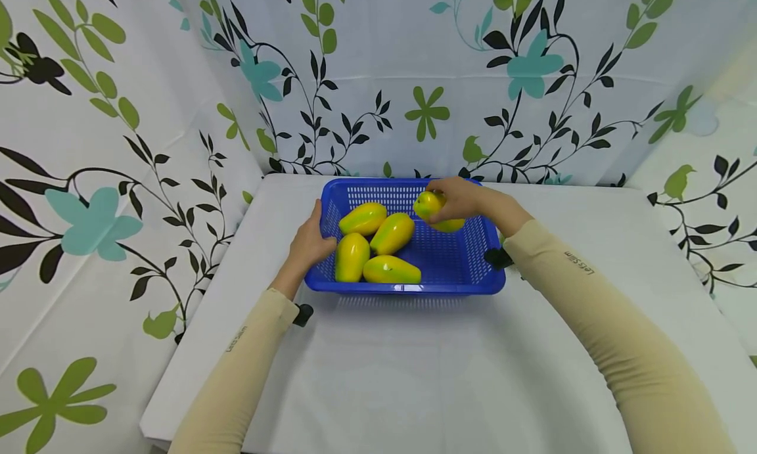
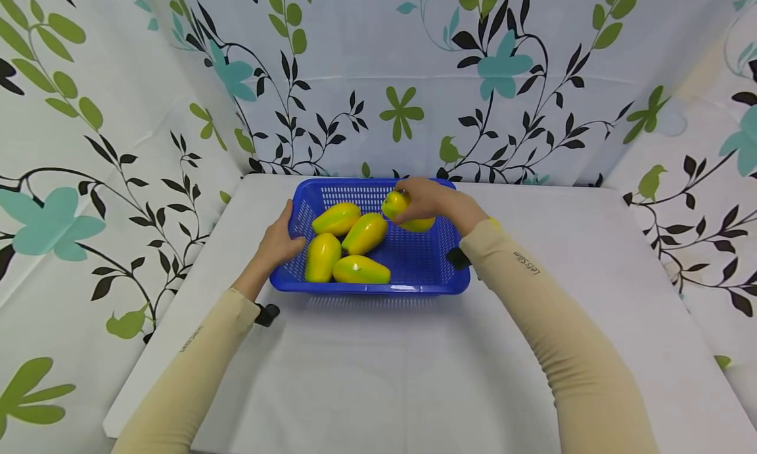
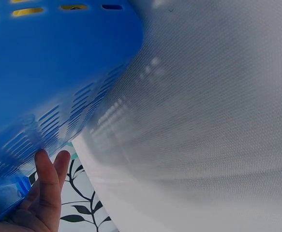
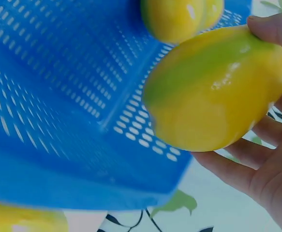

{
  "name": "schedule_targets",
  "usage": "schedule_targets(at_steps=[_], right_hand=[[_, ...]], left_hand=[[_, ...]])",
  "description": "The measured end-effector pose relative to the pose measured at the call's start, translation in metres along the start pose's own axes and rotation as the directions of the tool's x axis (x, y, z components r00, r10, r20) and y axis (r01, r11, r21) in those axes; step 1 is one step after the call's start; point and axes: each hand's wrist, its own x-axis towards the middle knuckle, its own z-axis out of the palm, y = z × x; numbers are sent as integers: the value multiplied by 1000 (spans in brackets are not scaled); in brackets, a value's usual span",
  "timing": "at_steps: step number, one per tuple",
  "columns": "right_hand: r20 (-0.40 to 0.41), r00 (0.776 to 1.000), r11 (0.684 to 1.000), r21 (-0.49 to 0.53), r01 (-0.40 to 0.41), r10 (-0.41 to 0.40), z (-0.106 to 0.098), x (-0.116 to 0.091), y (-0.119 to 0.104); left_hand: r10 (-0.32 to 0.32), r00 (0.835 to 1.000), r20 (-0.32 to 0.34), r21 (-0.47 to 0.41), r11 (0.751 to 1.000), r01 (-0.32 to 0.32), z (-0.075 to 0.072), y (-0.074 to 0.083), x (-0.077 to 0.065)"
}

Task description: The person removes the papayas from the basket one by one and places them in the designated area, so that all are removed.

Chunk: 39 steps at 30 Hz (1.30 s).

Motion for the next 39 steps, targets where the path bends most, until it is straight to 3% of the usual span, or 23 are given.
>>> schedule_targets(at_steps=[8, 15, 21, 28, 32, 39], right_hand=[[-143, 990, 1000, -9, 15, -16, -21, -14, 17], [-275, 961, 999, -35, -20, 10, -25, -26, 42], [-366, 928, 995, -50, -88, 64, -20, -35, 64], [-479, 868, 983, -49, -177, 133, -13, -42, 91], [-499, 851, 974, -56, -219, 163, -9, -46, 104], [-460, 852, 953, -37, -299, 250, 0, -48, 124]], left_hand=[[1, 1000, 2, 2, 1000, -1, 0, -1, 2], [-1, 1000, 3, -7, 1000, 1, 0, -2, 1], [-7, 1000, 4, -3, 1000, 7, 0, -2, 1], [-21, 1000, 6, -4, 1000, 21, -1, -2, 1], [-24, 1000, 4, -9, 1000, 24, -2, -2, 1], [-13, 1000, 7, -10, 1000, 13, 0, -2, 1]])
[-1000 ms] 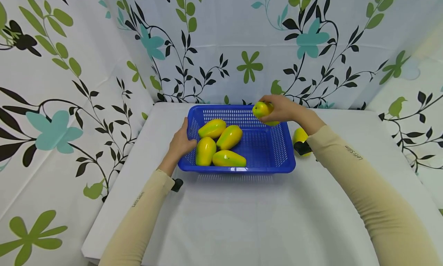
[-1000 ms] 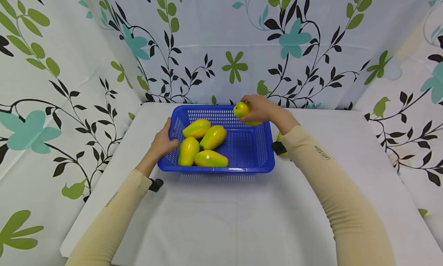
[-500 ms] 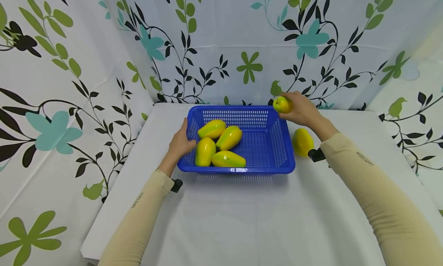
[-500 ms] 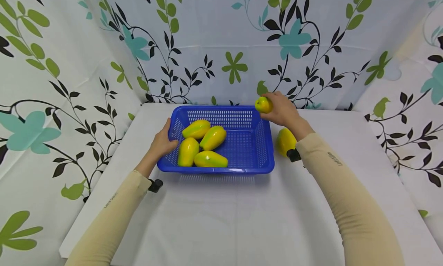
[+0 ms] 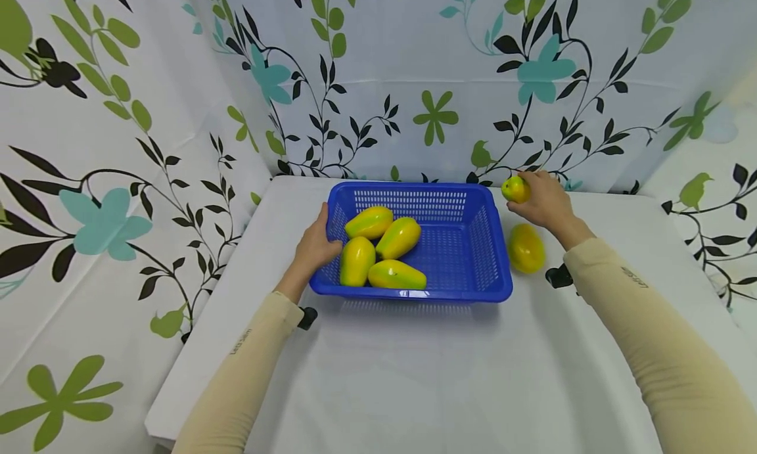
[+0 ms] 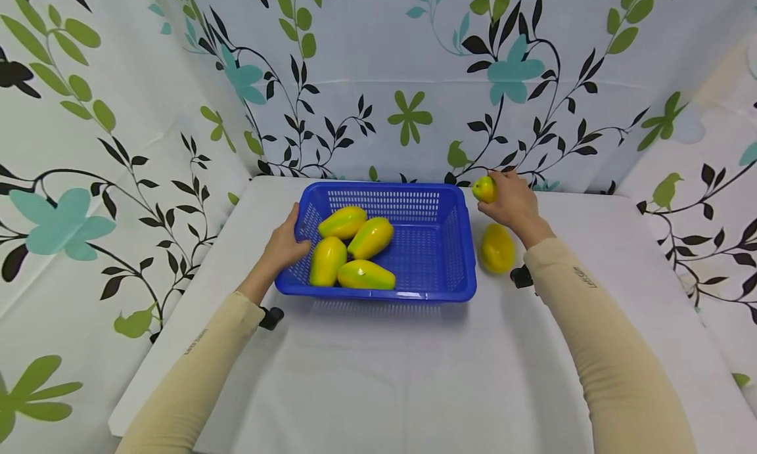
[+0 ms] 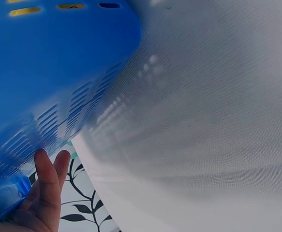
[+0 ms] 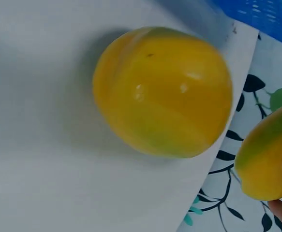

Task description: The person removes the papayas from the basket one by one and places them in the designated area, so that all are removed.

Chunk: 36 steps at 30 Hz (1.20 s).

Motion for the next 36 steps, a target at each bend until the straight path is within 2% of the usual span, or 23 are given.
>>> schedule_targets(at_steps=[12, 19, 29, 36], right_hand=[[132, 988, 996, 6, -87, 85, 19, 5, 28], [176, 976, 991, 5, -135, 132, 25, 5, 39], [211, 968, 991, -30, -133, 137, 24, 6, 35], [194, 974, 994, -26, -111, 114, 19, 6, 29]], left_hand=[[9, 1000, -21, 18, 1000, -9, -1, 0, -3], [10, 1000, -16, 14, 1000, -10, 1, -2, 0], [17, 1000, -16, 3, 1000, -17, 2, 0, 0], [10, 1000, -9, 6, 1000, -10, 0, 0, 0]])
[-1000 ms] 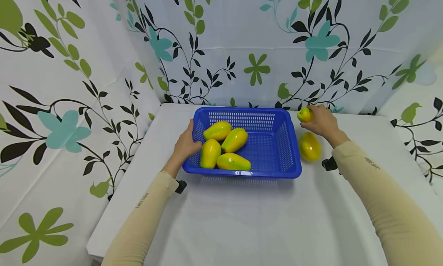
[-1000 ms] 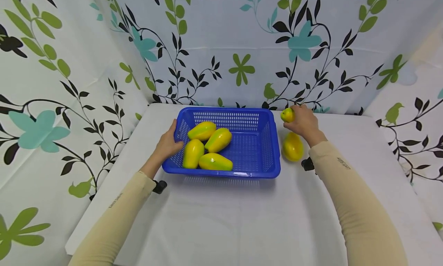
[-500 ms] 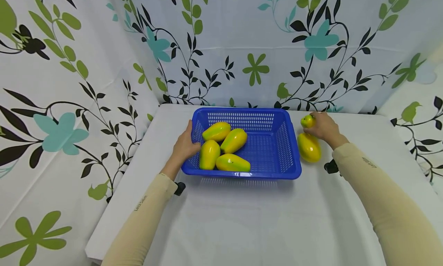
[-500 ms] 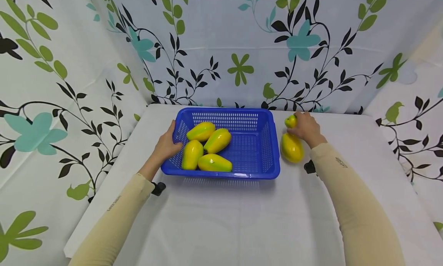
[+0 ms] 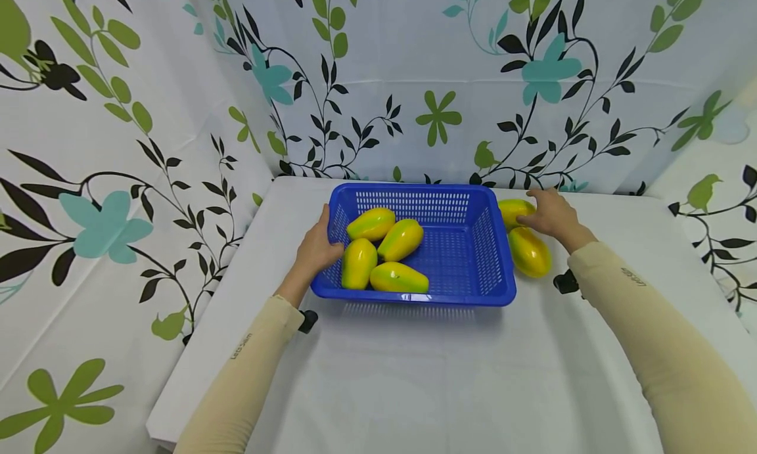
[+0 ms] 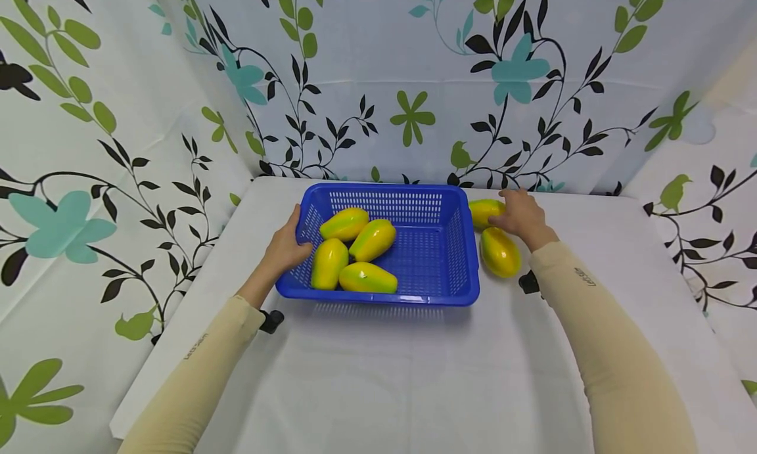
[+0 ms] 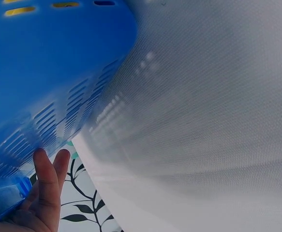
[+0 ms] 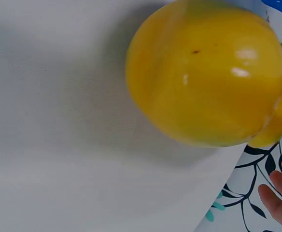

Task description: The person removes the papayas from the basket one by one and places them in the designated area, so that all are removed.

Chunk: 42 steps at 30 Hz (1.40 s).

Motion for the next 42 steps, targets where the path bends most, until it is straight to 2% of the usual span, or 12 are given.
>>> schedule_targets(at_steps=[7, 14, 22, 28, 34, 42], right_hand=[[-57, 998, 999, -7, 37, -38, -13, -2, -14], [-149, 982, 994, -24, 109, -112, -20, 1, -43], [-168, 970, 984, -27, 175, -177, -28, 1, -75], [-145, 966, 977, -29, 211, -213, -28, 2, -94], [-130, 952, 961, -18, 276, -276, -22, 3, -114], [-89, 935, 939, -47, 341, -343, 1, 6, -147]], left_hand=[[5, 1000, 3, 7, 1000, -5, -1, 1, 0], [-1, 1000, 2, -7, 1000, 1, 2, -2, 0], [4, 1000, -1, -16, 1000, -4, 1, -2, -2], [5, 1000, -7, -16, 1000, -6, 2, -1, -1], [-2, 1000, -12, -15, 1000, 2, 1, -1, -1], [2, 1000, -18, 7, 1000, -2, 2, -2, -1]])
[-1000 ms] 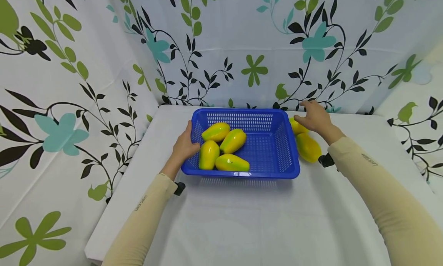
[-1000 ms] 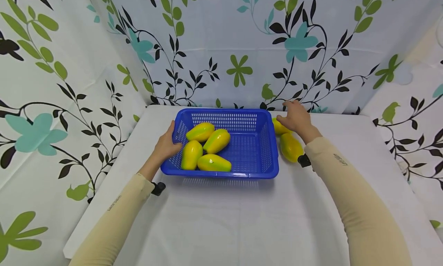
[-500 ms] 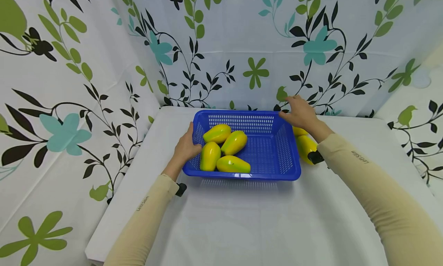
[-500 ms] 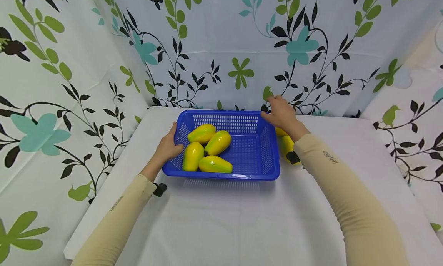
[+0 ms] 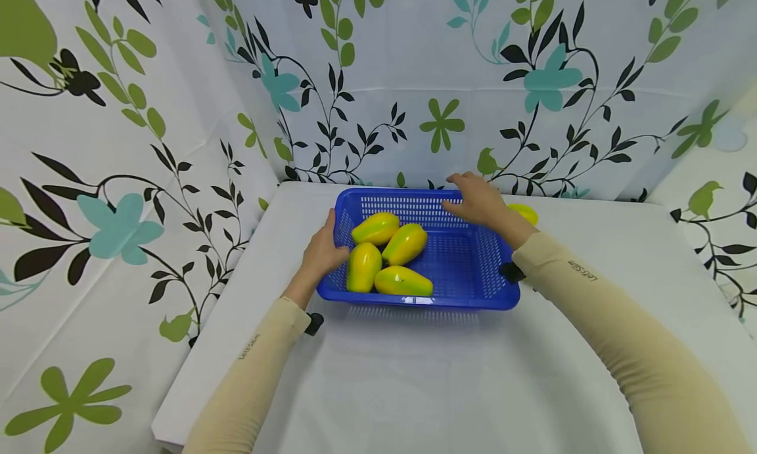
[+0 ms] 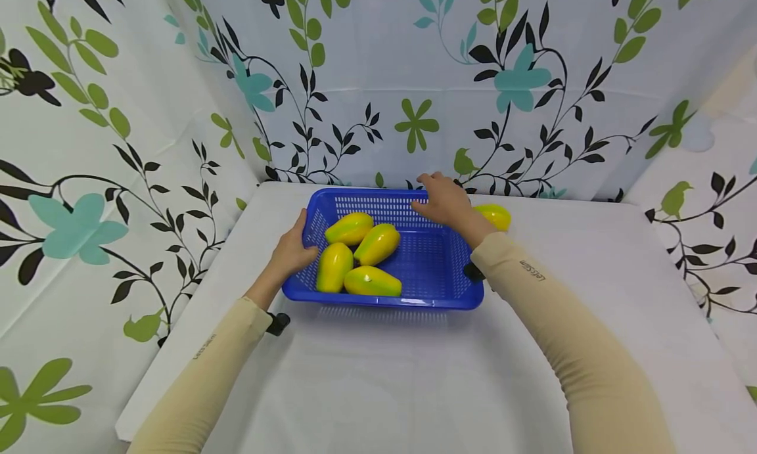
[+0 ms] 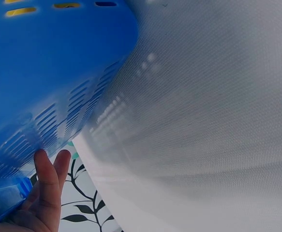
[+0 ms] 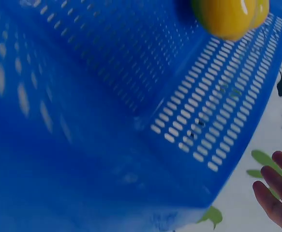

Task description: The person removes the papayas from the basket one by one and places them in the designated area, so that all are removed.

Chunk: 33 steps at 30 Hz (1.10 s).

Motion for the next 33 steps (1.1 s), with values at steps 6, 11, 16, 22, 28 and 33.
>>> schedule_targets(at_steps=[6, 11, 16, 22, 28, 33], right_hand=[[78, 996, 999, 2, 33, -34, 19, 7, -18], [130, 991, 999, 27, 29, -33, 30, 12, -30], [236, 971, 999, 28, 28, -33, 42, 17, -38], [328, 944, 999, 51, -7, -10, 57, 21, -39], [351, 936, 997, 80, 0, -28, 67, 21, -40], [376, 925, 992, 126, 12, -59, 72, 19, -46]], left_hand=[[1, 1000, 4, -17, 1000, -1, 1, 0, -1], [-3, 1000, 1, -23, 1000, 3, 1, -2, -1], [-3, 1000, 3, -24, 1000, 3, -1, 1, -2], [-11, 1000, 9, -32, 999, 11, -1, 2, -3], [-14, 1000, 5, -28, 999, 14, -1, 1, -3], [-14, 1000, 3, -28, 999, 14, -1, 1, -3]])
